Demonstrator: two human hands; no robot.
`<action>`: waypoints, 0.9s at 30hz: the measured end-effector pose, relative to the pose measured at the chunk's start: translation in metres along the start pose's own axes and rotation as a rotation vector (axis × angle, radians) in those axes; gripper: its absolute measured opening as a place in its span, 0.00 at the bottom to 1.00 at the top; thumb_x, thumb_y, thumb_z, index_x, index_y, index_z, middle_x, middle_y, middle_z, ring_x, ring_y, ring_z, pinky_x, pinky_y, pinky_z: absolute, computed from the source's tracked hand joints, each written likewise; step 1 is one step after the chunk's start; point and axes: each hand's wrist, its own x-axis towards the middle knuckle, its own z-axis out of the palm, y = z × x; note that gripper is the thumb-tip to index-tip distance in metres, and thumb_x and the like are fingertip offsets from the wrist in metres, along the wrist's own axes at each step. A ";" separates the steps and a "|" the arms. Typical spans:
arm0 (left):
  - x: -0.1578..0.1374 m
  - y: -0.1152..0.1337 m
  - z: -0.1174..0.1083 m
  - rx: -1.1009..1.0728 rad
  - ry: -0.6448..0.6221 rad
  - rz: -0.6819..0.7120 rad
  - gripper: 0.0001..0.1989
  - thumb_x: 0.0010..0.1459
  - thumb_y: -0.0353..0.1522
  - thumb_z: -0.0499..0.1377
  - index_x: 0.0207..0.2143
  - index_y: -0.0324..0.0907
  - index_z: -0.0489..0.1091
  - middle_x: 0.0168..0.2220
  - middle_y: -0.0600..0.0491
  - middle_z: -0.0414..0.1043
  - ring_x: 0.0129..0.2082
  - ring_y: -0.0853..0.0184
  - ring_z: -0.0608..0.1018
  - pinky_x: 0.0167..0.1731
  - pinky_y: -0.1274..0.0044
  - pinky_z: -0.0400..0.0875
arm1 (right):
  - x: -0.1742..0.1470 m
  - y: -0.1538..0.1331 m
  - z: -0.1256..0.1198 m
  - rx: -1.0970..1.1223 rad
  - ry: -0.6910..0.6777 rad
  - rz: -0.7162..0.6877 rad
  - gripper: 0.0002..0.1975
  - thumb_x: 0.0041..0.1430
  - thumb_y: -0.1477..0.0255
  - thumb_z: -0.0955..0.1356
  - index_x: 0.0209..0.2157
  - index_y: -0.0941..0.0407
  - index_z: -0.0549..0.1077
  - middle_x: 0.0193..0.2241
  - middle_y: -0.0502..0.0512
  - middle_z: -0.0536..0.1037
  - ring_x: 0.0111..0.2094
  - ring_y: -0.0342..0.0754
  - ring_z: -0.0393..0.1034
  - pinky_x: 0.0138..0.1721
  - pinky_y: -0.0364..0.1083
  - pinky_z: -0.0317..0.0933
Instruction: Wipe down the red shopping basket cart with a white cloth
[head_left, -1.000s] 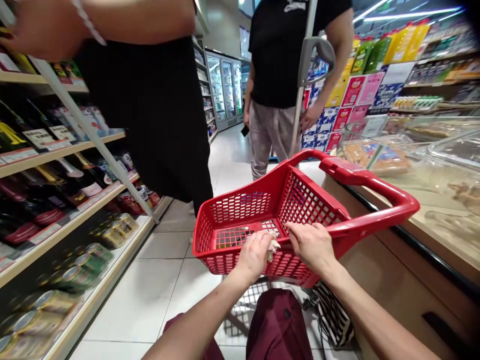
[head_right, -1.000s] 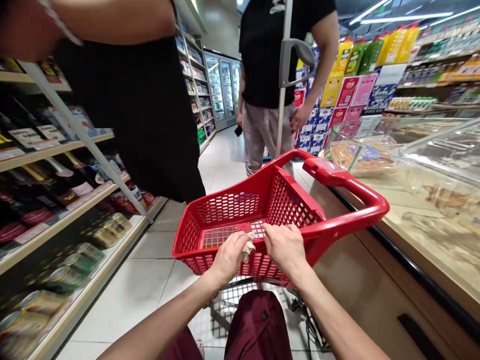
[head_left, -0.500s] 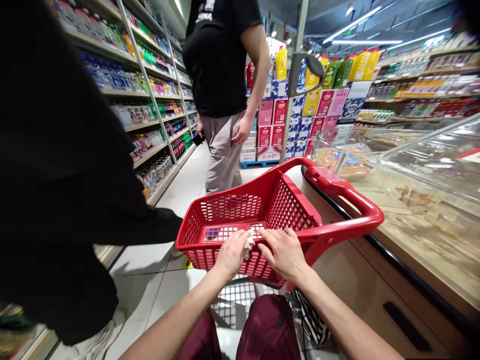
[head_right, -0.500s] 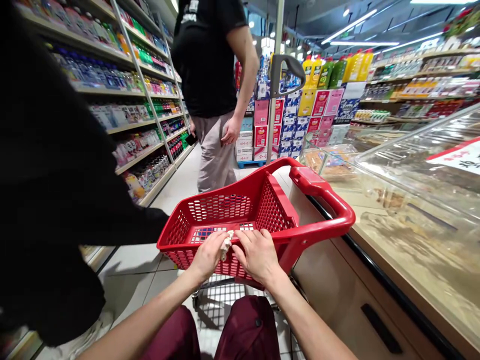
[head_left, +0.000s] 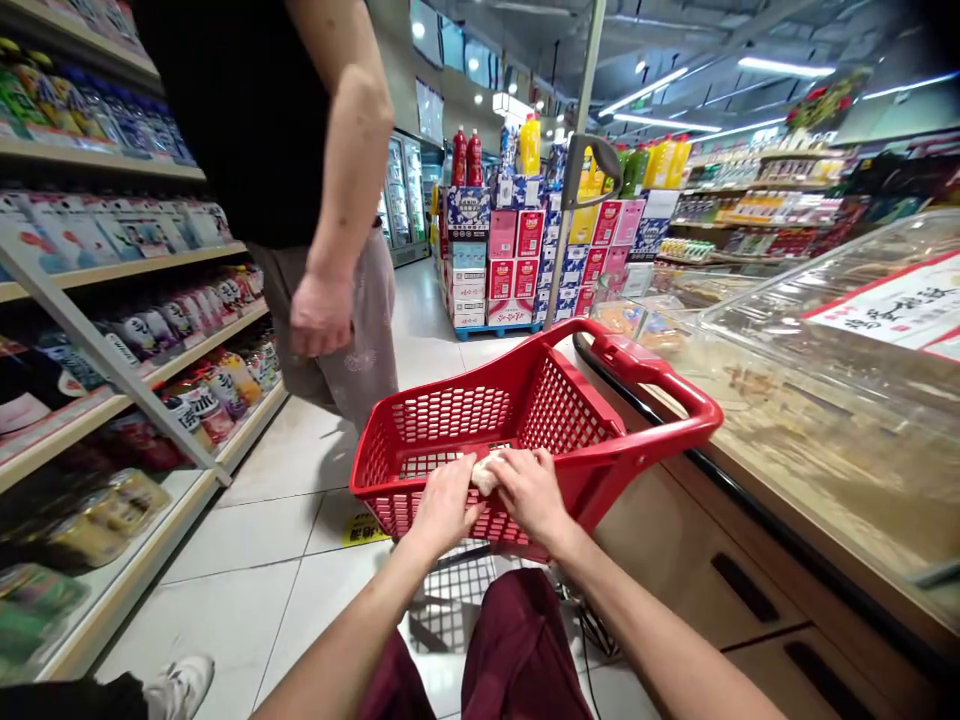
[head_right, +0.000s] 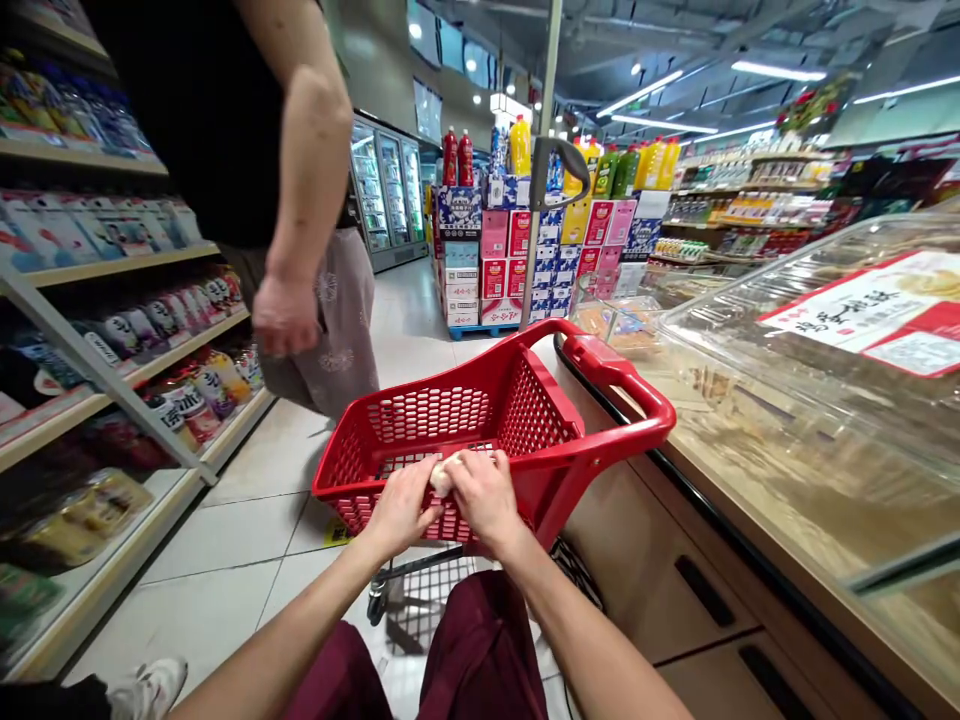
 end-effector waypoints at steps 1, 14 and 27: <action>0.001 0.001 0.001 0.012 0.000 -0.003 0.32 0.47 0.30 0.57 0.55 0.38 0.52 0.52 0.42 0.62 0.52 0.57 0.65 0.50 0.62 0.59 | -0.005 0.014 -0.010 -0.012 0.028 0.007 0.10 0.55 0.73 0.62 0.39 0.51 0.70 0.40 0.52 0.74 0.38 0.45 0.64 0.42 0.47 0.45; 0.016 0.016 -0.004 0.131 0.021 -0.101 0.06 0.56 0.32 0.50 0.33 0.42 0.65 0.32 0.51 0.70 0.35 0.63 0.71 0.37 0.72 0.63 | -0.015 0.056 -0.029 -0.238 0.033 -0.022 0.14 0.55 0.75 0.62 0.44 0.54 0.69 0.46 0.57 0.71 0.50 0.52 0.60 0.54 0.56 0.44; 0.021 0.012 0.000 0.114 0.031 -0.115 0.10 0.59 0.33 0.46 0.33 0.42 0.65 0.32 0.52 0.71 0.35 0.65 0.71 0.38 0.73 0.60 | -0.037 0.109 -0.061 -0.073 0.255 -0.032 0.15 0.59 0.77 0.58 0.42 0.53 0.71 0.48 0.56 0.71 0.53 0.48 0.60 0.53 0.54 0.55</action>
